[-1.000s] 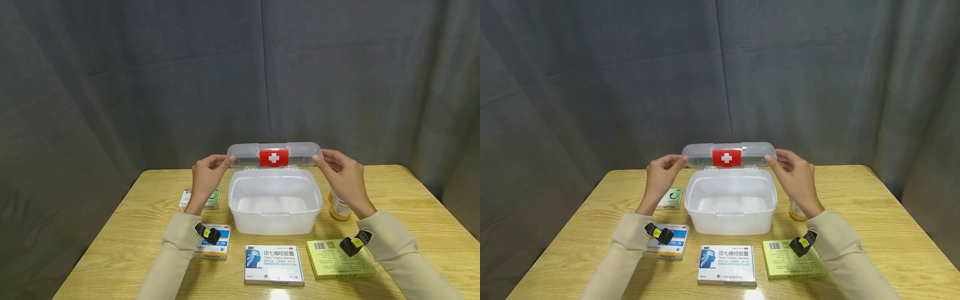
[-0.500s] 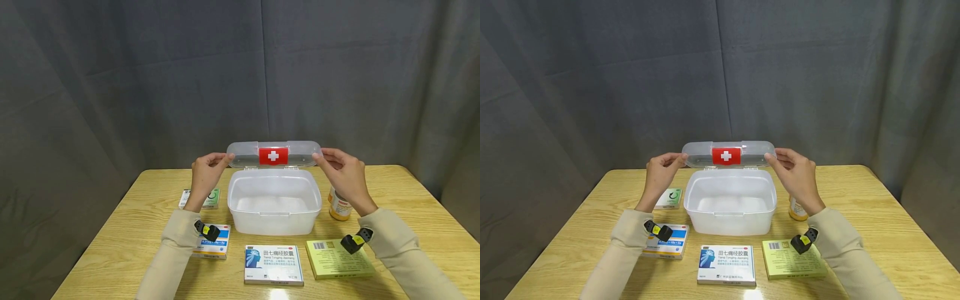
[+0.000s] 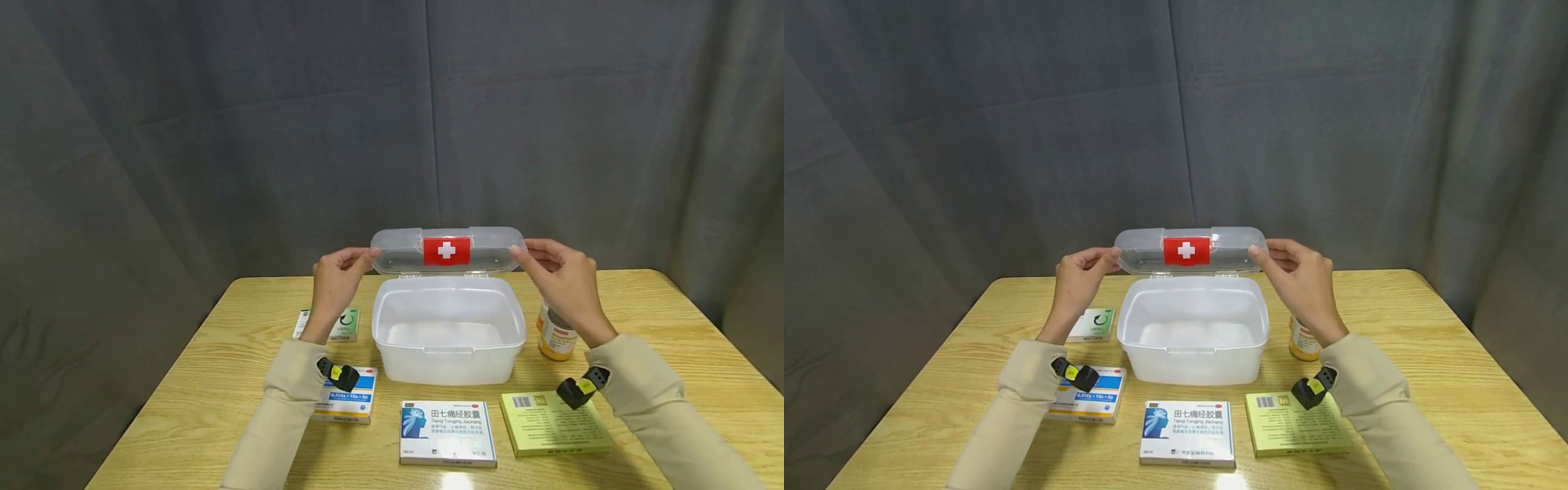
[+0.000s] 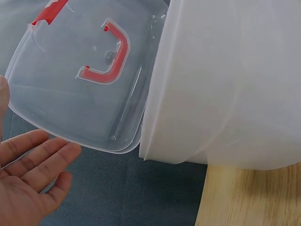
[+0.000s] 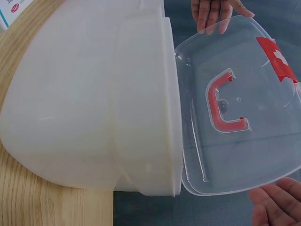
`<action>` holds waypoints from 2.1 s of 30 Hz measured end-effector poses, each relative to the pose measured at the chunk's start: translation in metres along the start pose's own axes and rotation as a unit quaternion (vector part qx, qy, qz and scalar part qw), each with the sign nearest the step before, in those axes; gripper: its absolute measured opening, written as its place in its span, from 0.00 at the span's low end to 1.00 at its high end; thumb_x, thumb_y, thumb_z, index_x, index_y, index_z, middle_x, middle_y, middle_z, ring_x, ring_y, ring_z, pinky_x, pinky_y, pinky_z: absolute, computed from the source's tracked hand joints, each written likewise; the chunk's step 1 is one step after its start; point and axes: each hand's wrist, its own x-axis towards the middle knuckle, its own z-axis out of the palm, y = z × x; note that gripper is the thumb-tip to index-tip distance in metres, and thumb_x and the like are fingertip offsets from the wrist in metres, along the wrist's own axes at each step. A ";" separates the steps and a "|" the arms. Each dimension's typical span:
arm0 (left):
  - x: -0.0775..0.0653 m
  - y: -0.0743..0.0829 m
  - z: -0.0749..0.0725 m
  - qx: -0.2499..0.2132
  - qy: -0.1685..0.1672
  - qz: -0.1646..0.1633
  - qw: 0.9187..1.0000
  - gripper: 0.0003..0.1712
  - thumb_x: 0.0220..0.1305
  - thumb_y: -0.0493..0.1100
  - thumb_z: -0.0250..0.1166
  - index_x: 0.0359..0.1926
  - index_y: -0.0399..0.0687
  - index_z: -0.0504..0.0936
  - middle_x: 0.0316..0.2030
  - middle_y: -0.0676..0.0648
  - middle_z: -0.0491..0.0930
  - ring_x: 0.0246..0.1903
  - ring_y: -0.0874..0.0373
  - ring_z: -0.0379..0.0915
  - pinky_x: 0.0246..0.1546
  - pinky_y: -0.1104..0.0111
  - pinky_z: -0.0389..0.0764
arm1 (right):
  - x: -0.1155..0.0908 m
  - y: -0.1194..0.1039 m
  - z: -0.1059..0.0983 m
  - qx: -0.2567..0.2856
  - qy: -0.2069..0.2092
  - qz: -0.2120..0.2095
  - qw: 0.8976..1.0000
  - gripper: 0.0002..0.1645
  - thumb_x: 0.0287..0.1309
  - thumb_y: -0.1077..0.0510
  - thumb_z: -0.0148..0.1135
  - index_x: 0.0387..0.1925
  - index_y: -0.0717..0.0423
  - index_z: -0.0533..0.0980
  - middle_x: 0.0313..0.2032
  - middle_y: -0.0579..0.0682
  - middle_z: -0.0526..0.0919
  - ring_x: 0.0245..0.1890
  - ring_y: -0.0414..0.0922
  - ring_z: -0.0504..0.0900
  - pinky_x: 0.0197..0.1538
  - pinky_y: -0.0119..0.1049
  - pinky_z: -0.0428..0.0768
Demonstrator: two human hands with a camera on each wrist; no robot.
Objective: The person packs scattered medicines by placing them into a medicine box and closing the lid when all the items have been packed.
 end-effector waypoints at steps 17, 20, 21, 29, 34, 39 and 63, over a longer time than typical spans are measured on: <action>0.002 -0.001 0.002 -0.018 0.001 -0.006 1.000 0.22 0.62 0.58 0.65 0.43 0.45 0.87 0.33 0.45 0.86 0.35 0.54 0.81 0.37 0.61 0.76 | 0.002 -0.001 -0.003 -0.009 0.005 0.011 1.000 0.31 0.64 0.40 0.60 0.55 0.62 0.78 0.44 0.59 0.84 0.44 0.54 0.83 0.45 0.37 0.81; 0.001 -0.003 0.001 -0.024 -0.003 -0.011 1.000 0.22 0.62 0.58 0.65 0.44 0.45 0.87 0.34 0.44 0.85 0.36 0.54 0.81 0.38 0.61 0.77 | 0.002 -0.001 -0.002 -0.005 0.002 0.016 1.000 0.32 0.64 0.40 0.59 0.56 0.62 0.77 0.45 0.60 0.83 0.45 0.55 0.83 0.48 0.52 0.80; 0.001 -0.003 0.001 -0.026 -0.004 -0.012 1.000 0.22 0.62 0.58 0.65 0.44 0.45 0.87 0.35 0.44 0.85 0.36 0.54 0.81 0.38 0.61 0.78 | 0.001 -0.001 -0.002 -0.004 0.002 0.018 1.000 0.32 0.64 0.40 0.59 0.56 0.62 0.77 0.46 0.60 0.83 0.45 0.55 0.83 0.48 0.54 0.80; -0.002 -0.007 0.001 -0.028 -0.060 -0.027 0.997 0.27 0.69 0.58 0.59 0.56 0.44 0.80 0.48 0.44 0.82 0.46 0.53 0.79 0.47 0.59 0.80 | -0.001 0.000 -0.001 -0.001 0.012 0.018 1.000 0.31 0.63 0.40 0.60 0.55 0.61 0.78 0.46 0.59 0.84 0.45 0.53 0.83 0.43 0.27 0.78; -0.003 -0.013 0.004 -0.074 -0.131 -0.042 0.988 0.30 0.75 0.55 0.50 0.66 0.40 0.69 0.62 0.38 0.71 0.58 0.45 0.71 0.52 0.55 0.78 | -0.004 0.001 -0.001 0.004 0.013 0.026 1.000 0.32 0.63 0.40 0.60 0.56 0.60 0.77 0.47 0.59 0.83 0.46 0.54 0.82 0.49 0.45 0.81; -0.004 -0.019 0.006 -0.129 -0.157 -0.061 0.977 0.30 0.76 0.54 0.46 0.68 0.39 0.65 0.65 0.35 0.66 0.59 0.39 0.69 0.53 0.49 0.75 | -0.005 0.006 0.000 0.034 -0.027 0.045 0.998 0.34 0.65 0.39 0.56 0.62 0.59 0.72 0.53 0.58 0.79 0.52 0.54 0.78 0.55 0.53 0.76; -0.004 -0.025 0.007 -0.169 -0.167 -0.066 0.969 0.29 0.78 0.54 0.42 0.69 0.41 0.63 0.64 0.36 0.66 0.59 0.37 0.67 0.55 0.47 0.74 | 0.004 0.031 0.010 0.283 -0.208 0.115 0.929 0.43 0.73 0.37 0.35 0.75 0.61 0.43 0.72 0.64 0.49 0.71 0.61 0.49 0.67 0.62 0.54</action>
